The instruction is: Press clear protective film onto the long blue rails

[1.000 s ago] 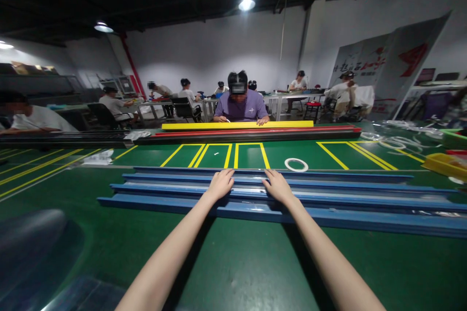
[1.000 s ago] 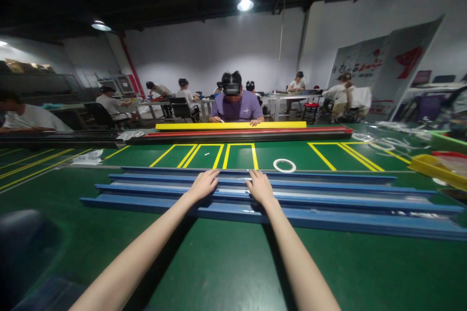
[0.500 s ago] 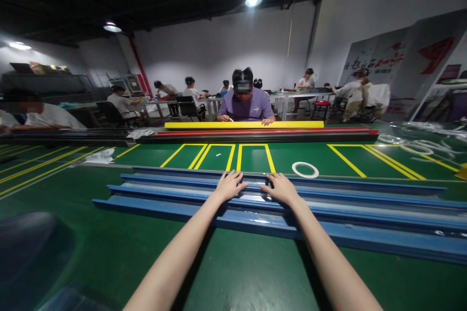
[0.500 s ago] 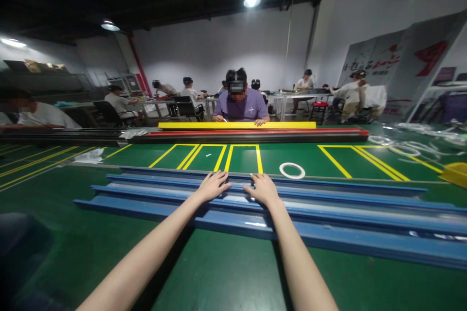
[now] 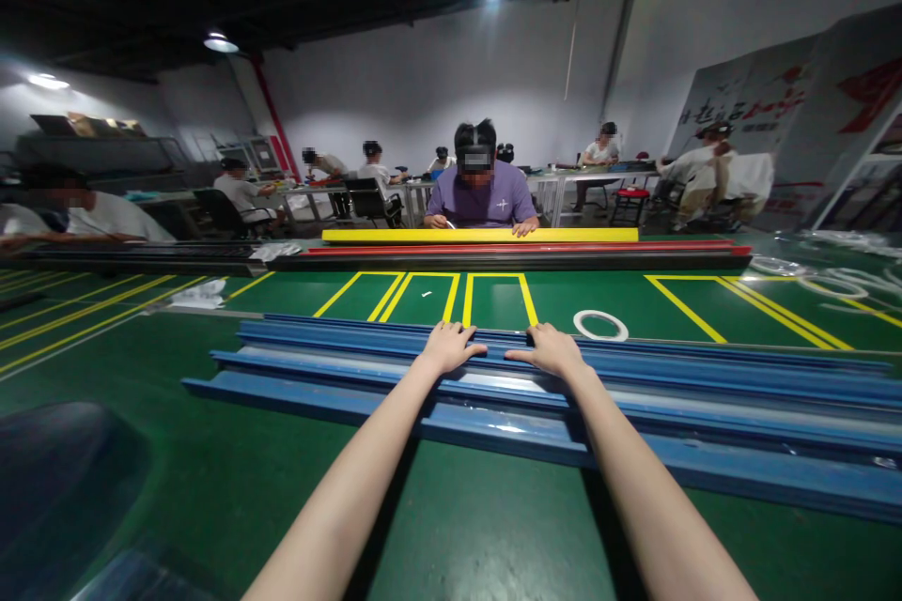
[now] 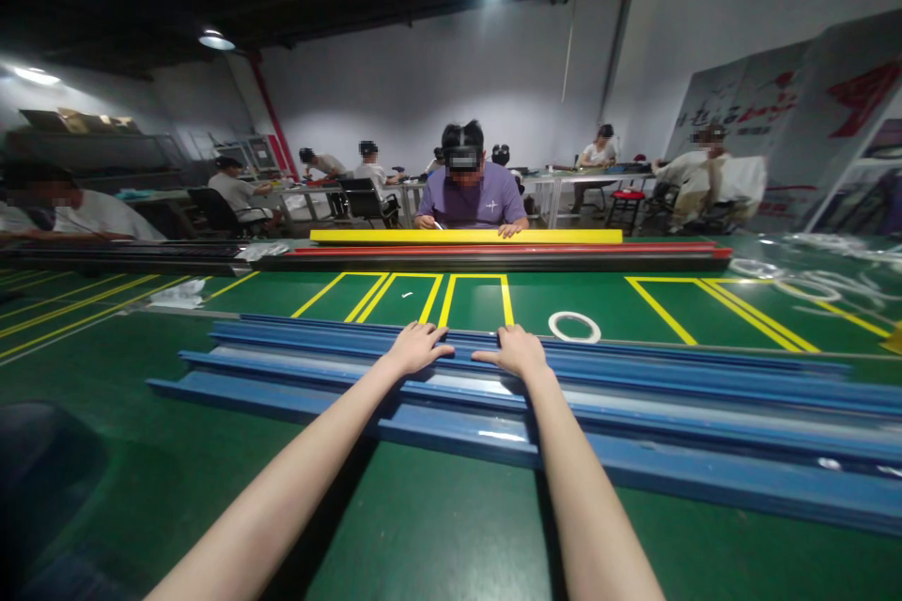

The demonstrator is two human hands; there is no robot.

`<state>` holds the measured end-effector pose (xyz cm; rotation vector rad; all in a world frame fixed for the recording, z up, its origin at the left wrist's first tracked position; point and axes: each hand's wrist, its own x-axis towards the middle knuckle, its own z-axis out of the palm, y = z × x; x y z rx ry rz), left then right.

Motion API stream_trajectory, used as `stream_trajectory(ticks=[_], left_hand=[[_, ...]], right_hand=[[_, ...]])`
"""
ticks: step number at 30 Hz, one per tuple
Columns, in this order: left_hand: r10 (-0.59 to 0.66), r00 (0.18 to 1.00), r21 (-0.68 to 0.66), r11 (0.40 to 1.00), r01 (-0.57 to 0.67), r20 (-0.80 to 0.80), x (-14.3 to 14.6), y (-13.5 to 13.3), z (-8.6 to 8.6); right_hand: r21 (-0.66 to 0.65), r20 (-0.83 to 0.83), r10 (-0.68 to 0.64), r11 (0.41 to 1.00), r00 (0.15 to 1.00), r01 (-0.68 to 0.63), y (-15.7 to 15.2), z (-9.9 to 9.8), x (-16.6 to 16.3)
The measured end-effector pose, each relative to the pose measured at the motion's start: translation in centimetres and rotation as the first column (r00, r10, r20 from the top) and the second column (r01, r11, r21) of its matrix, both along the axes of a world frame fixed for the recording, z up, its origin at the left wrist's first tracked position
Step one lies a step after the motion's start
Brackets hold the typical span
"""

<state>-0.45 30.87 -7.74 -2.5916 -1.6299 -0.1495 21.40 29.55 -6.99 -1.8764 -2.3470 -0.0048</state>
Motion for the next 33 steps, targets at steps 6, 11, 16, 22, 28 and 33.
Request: stream_trajectory(ticks=[6,11,16,22,28,33], left_hand=[[-0.016,0.999,0.176,0.984,0.022,-0.039,-0.1,-0.7,0.3],[-0.065,0.997,0.390,0.918,0.079,-0.047,-0.4,-1.4,2.7],[-0.121,0.992,0.565,0.816,0.124,-0.042,-1.0,-3.5,6.4],[-0.146,0.989,0.644,0.755,0.124,-0.020,-1.4,-7.8,8.5],[-0.185,0.982,0.607,0.784,0.129,0.031,-0.5,-12.5,7.3],[-0.190,0.978,0.522,0.845,0.119,0.084,1.0,-15.6,5.6]], right_hand=[[0.215,0.017,0.029,0.976,0.999,-0.032,-0.4,-0.6,0.4],[0.483,0.017,0.100,0.870,0.995,-0.096,-1.3,0.9,0.9],[0.643,0.067,0.158,0.748,0.985,-0.164,-3.3,4.3,1.3],[0.708,0.148,0.160,0.672,0.976,-0.217,-7.7,7.4,1.2],[0.695,0.193,0.154,0.675,0.969,-0.246,-12.8,7.0,2.2],[0.665,0.193,0.140,0.709,0.971,-0.234,-16.2,5.4,3.6]])
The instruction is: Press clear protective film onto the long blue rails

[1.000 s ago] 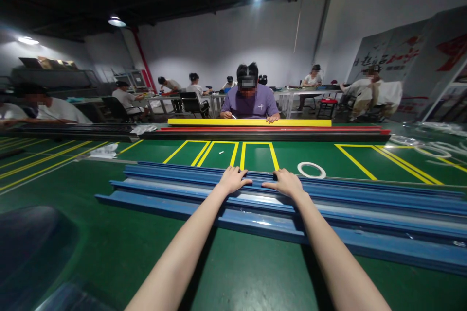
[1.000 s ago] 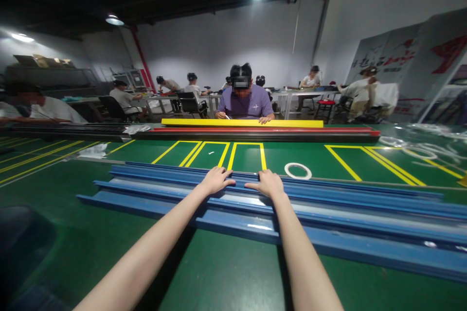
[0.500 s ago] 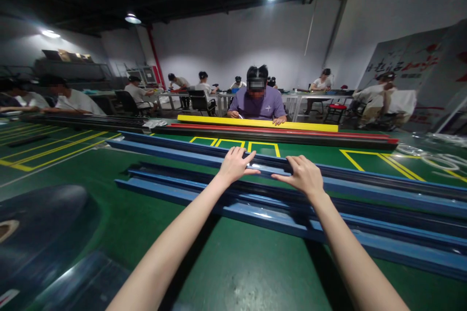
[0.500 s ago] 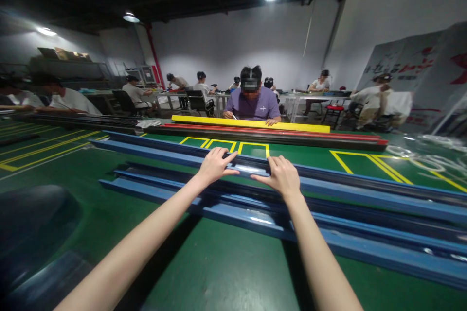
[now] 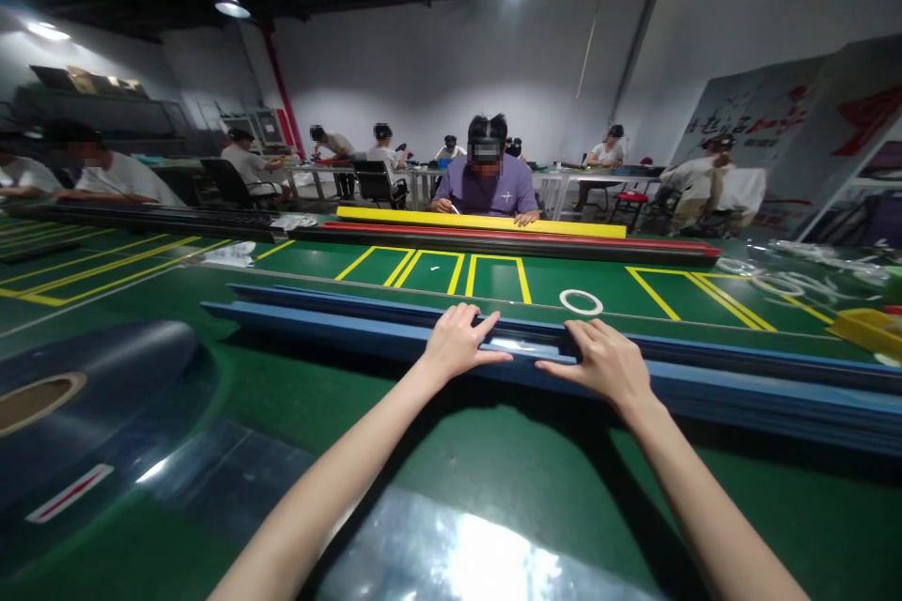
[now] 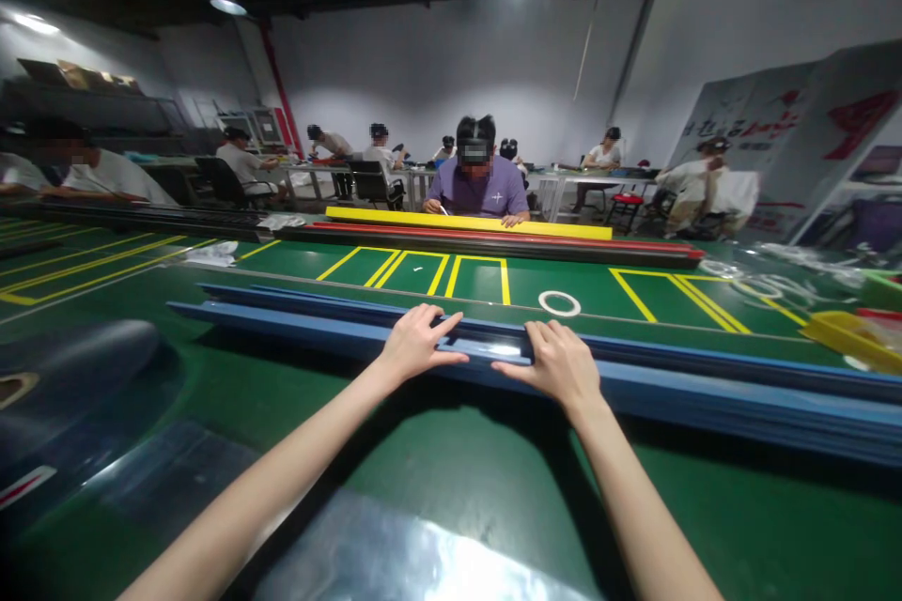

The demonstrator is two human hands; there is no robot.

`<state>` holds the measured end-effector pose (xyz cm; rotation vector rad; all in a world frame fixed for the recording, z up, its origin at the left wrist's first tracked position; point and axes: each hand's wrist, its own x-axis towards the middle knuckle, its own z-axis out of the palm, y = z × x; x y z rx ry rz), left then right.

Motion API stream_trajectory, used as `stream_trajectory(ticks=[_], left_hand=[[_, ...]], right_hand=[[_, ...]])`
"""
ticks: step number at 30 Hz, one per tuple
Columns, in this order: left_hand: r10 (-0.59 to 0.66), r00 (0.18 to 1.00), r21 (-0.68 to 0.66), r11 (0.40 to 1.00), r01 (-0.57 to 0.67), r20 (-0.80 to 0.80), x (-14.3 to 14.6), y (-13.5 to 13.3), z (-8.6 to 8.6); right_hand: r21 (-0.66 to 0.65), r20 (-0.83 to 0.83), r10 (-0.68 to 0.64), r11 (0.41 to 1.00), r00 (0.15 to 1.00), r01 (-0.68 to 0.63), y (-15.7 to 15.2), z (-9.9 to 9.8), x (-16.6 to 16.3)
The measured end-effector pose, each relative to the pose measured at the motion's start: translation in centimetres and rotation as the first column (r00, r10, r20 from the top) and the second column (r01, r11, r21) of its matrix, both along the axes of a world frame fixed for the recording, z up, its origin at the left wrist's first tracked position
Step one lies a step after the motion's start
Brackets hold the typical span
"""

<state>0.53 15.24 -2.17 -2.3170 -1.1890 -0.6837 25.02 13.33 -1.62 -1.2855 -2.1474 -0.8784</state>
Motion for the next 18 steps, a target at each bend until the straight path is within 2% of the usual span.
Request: stream_trajectory(ticks=[10,18], left_hand=[[-0.043,0.998,-0.138,0.989,0.048,0.034,3.4,-4.1,-3.1],[-0.064,0.998,-0.232,0.970,0.069,0.028,3.8,-4.6,-5.1]], right_hand=[[-0.096,0.005,-0.045,0.994,0.999,0.045,-4.9,-3.3,3.3],[-0.187,-0.010,-0.075,0.980,0.997,0.072,-6.0,-5.5,3.7]])
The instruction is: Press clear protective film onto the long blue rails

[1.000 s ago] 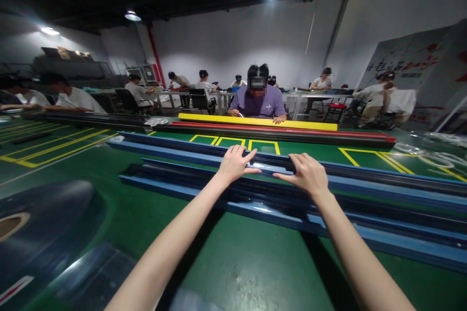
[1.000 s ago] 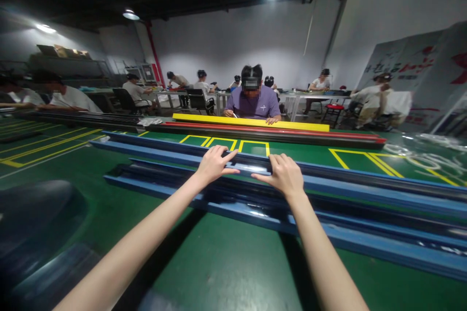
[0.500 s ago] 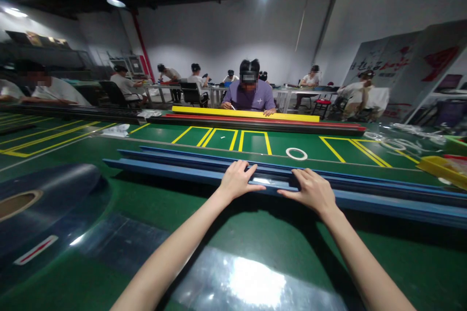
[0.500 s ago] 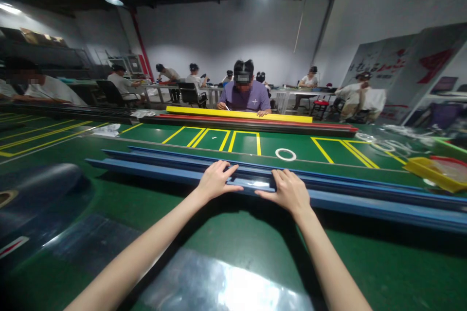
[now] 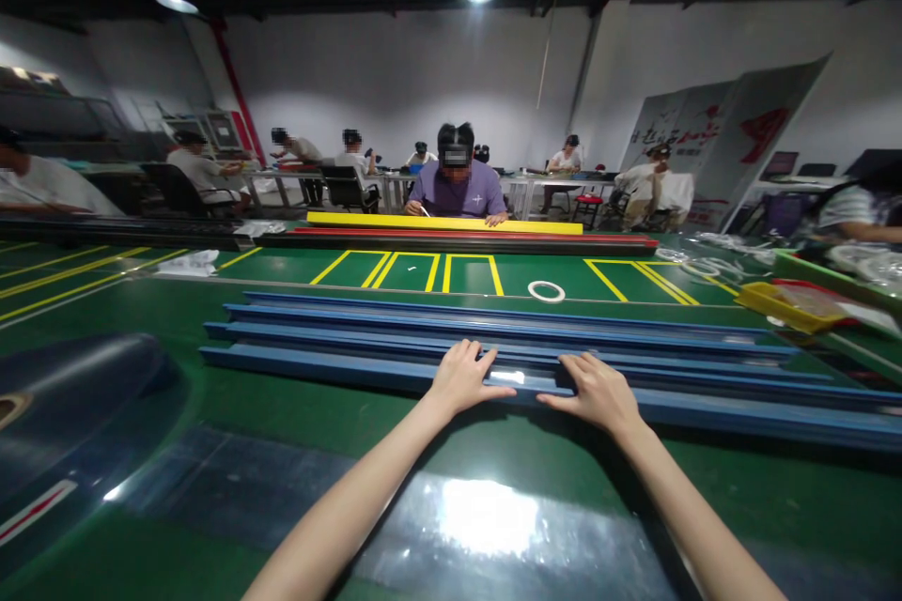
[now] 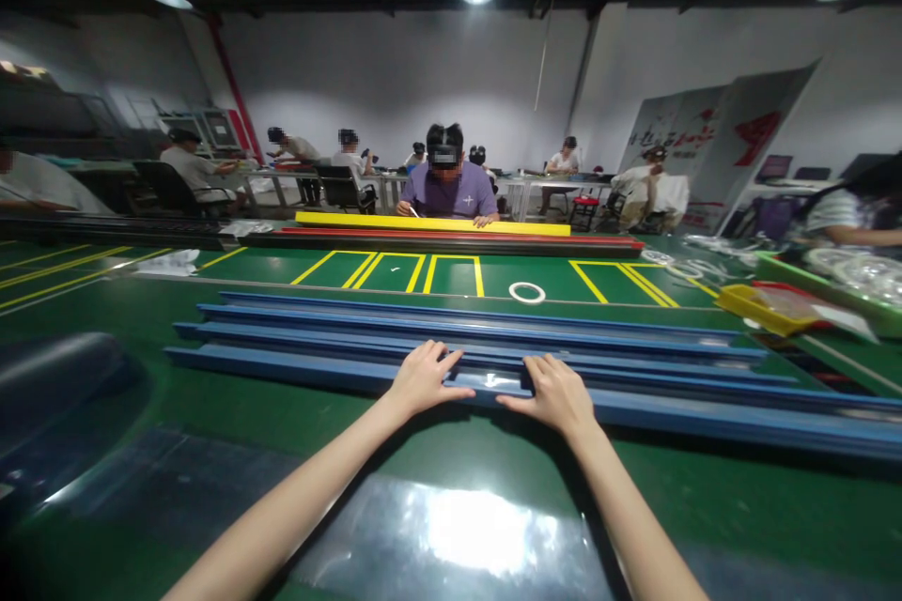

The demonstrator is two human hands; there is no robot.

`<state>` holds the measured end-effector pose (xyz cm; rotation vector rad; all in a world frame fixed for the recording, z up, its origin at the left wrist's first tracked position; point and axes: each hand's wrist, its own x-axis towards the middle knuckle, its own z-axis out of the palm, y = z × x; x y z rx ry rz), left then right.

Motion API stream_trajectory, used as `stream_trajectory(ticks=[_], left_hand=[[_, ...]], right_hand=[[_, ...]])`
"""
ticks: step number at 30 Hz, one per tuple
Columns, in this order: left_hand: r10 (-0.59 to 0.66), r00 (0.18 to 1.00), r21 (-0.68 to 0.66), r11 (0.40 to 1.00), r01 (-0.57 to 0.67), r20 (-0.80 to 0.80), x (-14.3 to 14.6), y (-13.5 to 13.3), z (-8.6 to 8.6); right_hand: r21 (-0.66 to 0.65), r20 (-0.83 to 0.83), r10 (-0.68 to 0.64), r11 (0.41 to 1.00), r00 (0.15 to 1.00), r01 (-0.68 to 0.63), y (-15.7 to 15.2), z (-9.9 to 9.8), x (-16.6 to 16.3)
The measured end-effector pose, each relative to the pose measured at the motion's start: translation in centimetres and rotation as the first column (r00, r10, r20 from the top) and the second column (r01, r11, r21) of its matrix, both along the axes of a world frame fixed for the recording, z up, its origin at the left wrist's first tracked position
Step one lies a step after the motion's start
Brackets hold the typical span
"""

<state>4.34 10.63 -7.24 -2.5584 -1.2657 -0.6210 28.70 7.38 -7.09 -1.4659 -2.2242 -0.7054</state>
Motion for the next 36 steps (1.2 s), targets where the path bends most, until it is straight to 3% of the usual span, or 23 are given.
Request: stream_trajectory(ticks=[12,25,29,36], left_hand=[[0.023,1.000,0.086,0.996,-0.022,-0.017,-5.6,1.6,-2.3],[0.072,0.994,0.082,0.995,-0.065,-0.080,-14.9,2.5,-2.1],[0.121,0.987,0.069,0.991,-0.114,-0.108,-18.4,2.2,-1.9],[0.176,0.979,-0.002,0.984,-0.177,-0.099,-21.6,2.1,-2.0]], right_hand=[[-0.115,-0.022,0.039,0.993,0.999,-0.041,1.8,-1.4,-5.7],[-0.243,-0.041,0.081,0.966,0.996,-0.089,2.2,-1.8,-13.0],[-0.216,-0.038,0.078,0.973,0.996,-0.084,1.9,-2.6,-11.9],[-0.162,-0.007,-0.027,0.986,1.000,0.025,0.6,-3.3,-5.0]])
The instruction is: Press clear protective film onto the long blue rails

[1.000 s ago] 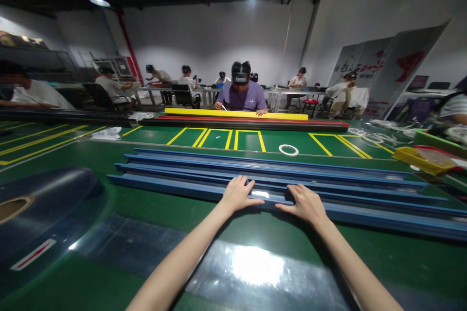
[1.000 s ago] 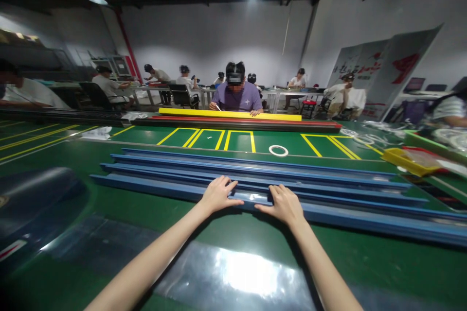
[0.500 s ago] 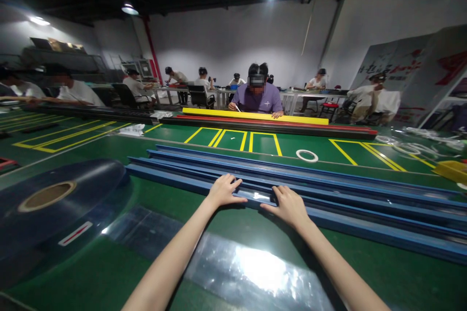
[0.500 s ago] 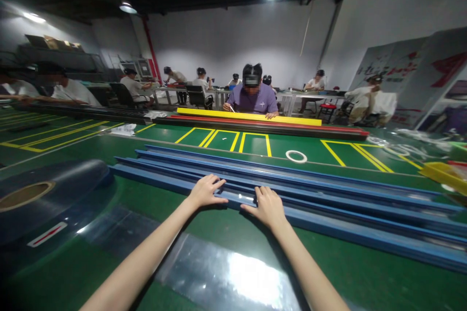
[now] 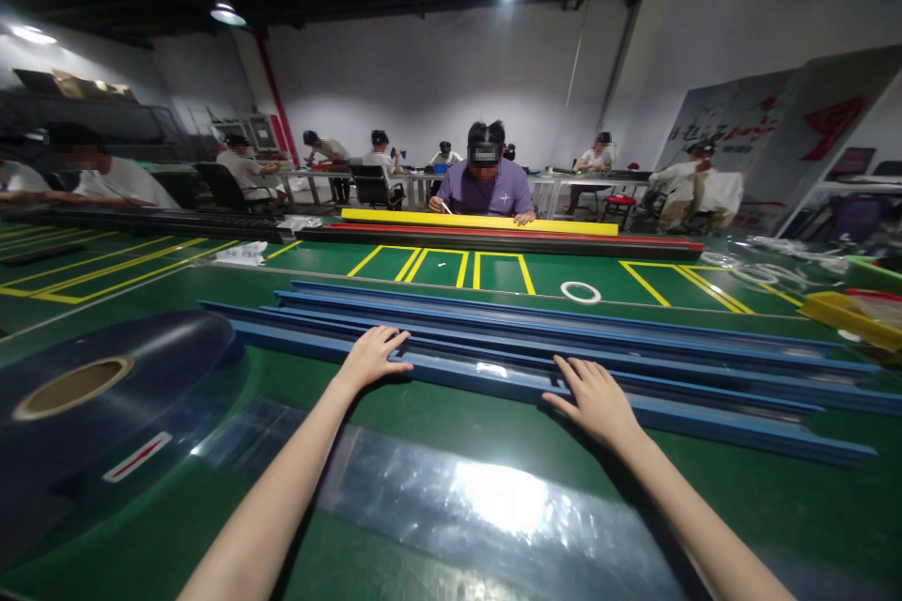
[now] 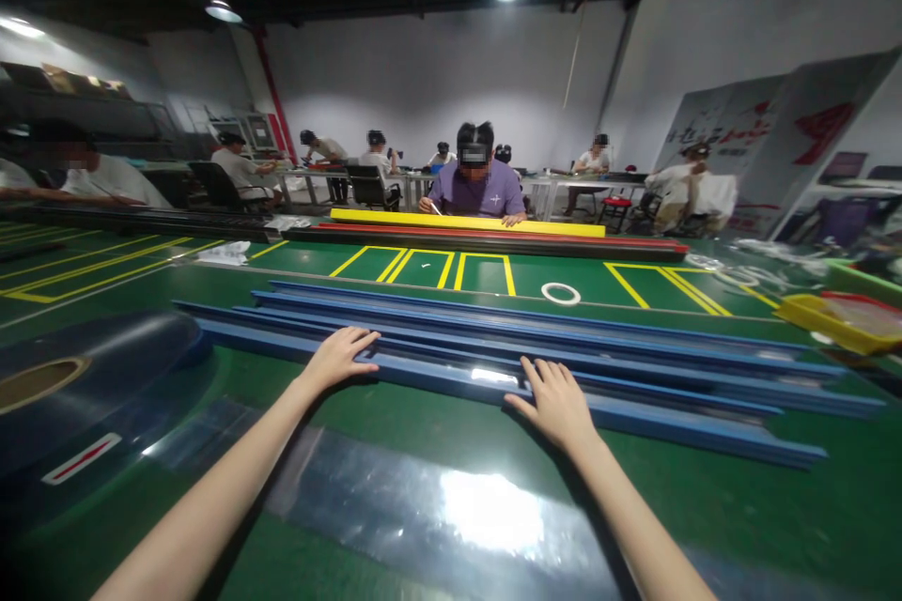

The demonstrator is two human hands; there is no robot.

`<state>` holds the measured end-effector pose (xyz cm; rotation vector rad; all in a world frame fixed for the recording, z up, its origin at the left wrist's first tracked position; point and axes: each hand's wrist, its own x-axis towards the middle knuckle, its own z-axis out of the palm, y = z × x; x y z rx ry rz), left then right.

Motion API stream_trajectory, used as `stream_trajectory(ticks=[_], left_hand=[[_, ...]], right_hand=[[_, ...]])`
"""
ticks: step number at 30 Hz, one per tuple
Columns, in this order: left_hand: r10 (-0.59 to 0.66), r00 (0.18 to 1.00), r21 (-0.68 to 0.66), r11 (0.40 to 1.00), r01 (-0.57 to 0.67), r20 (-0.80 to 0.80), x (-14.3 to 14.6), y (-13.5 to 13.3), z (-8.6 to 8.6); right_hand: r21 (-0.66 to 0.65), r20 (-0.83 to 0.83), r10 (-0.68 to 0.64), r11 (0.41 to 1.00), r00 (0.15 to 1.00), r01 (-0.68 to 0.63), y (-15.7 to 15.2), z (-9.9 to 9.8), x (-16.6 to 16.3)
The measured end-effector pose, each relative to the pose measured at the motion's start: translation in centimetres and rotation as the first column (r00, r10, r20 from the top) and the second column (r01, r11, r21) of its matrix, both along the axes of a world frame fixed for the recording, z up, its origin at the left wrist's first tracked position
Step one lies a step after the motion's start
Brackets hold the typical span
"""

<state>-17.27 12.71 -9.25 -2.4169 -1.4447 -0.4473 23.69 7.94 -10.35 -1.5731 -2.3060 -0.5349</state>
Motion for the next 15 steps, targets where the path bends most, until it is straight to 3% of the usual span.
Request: stream_trajectory(ticks=[4,9,15], left_hand=[[-0.001,0.999,-0.023,1.000,0.002,0.042,-0.2,-0.4,-0.2],[-0.023,0.993,-0.017,1.000,0.025,0.114,1.0,-1.1,0.1],[-0.204,0.971,0.035,0.979,0.201,0.123,7.8,-2.6,1.0]], right_hand=[[-0.008,-0.016,-0.064,0.998,0.998,0.064,-0.5,-0.4,2.2],[-0.027,-0.007,-0.118,0.993,0.993,0.117,-0.7,-0.7,1.4],[-0.054,-0.038,-0.150,0.988,0.988,0.148,-0.7,-0.5,-1.8]])
